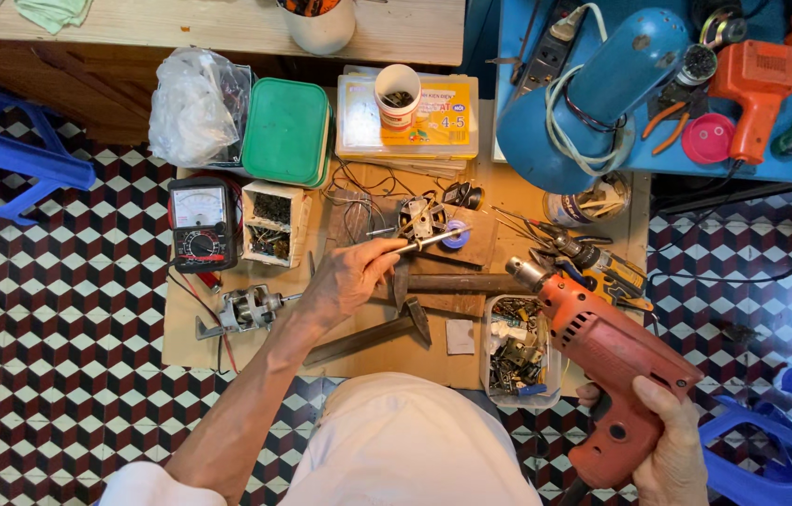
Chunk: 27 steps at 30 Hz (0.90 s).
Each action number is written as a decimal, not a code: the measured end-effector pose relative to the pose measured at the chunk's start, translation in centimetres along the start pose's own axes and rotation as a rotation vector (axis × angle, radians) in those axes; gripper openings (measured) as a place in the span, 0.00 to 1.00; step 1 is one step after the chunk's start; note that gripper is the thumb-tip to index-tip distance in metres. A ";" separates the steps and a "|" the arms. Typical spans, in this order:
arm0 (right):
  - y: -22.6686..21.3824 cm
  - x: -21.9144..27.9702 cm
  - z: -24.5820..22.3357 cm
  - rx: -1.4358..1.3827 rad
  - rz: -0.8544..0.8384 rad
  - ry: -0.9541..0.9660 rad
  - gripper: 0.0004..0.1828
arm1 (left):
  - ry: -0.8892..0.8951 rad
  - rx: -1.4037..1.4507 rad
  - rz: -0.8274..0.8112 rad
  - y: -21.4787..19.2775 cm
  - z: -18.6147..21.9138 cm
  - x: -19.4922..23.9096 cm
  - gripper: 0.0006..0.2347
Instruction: The person disassembles and reassembles a small electrical motor using a screwdriver and a power drill. They remove screws, separate the motor housing, and then reassemble the components on a cluttered workbench.
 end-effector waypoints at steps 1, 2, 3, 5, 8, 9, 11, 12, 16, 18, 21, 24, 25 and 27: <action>-0.8 -0.3 0.8 -0.040 0.005 0.010 0.36 | -0.029 0.202 -0.019 -0.1 -0.5 0.4 0.11; -1.6 -0.8 1.5 -0.081 0.010 0.021 0.36 | -0.058 0.403 -0.037 -0.1 -0.9 0.7 0.11; -2.3 -0.8 2.3 -0.123 0.000 0.046 0.36 | -0.091 0.607 -0.064 0.3 -1.3 1.0 0.11; -3.4 -1.1 3.9 -0.207 -0.023 0.089 0.35 | -0.136 0.831 -0.036 1.0 -2.3 0.8 0.11; -4.1 -1.4 5.2 -0.244 -0.035 0.093 0.37 | -0.215 1.047 0.144 2.3 -3.8 -0.4 0.12; -4.3 -1.4 5.4 -0.248 -0.032 0.082 0.36 | -0.246 1.098 0.226 3.0 -4.4 -0.7 0.13; -4.3 -1.3 5.7 -0.255 -0.031 0.063 0.36 | -0.178 1.169 0.286 4.3 -4.3 -1.8 0.16; -4.1 -1.3 5.8 -0.270 -0.042 0.066 0.35 | -0.143 1.203 0.318 4.8 -4.3 -2.2 0.17; -4.1 -1.2 5.7 -0.290 -0.030 0.074 0.34 | -0.197 1.258 0.282 7.4 -4.3 -3.8 0.18; -4.1 -1.2 5.7 -0.284 -0.022 0.079 0.34 | -0.202 1.284 0.282 8.2 -4.2 -4.4 0.17; -4.3 -1.1 5.5 -0.276 -0.025 0.071 0.34 | -0.158 1.283 0.319 8.6 -3.7 -5.1 0.17; -4.5 -1.0 5.6 -0.274 -0.020 0.059 0.34 | -0.146 1.279 0.266 9.1 -3.1 -5.5 0.17; -4.6 -1.1 5.6 -0.280 -0.025 0.062 0.34 | -0.158 1.276 0.268 9.3 -3.1 -5.6 0.17; -4.9 -1.3 5.6 -0.284 -0.027 0.065 0.33 | -0.182 1.269 0.271 9.4 -3.0 -5.7 0.17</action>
Point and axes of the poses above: each hand's wrist, its own x-axis away from the middle knuckle, its own y-axis out of the palm, z = x × y, the point moved 7 cm from there along -x, towards the middle knuckle, and after that the axes turned 1 degree about -x, right-handed, at the moved point
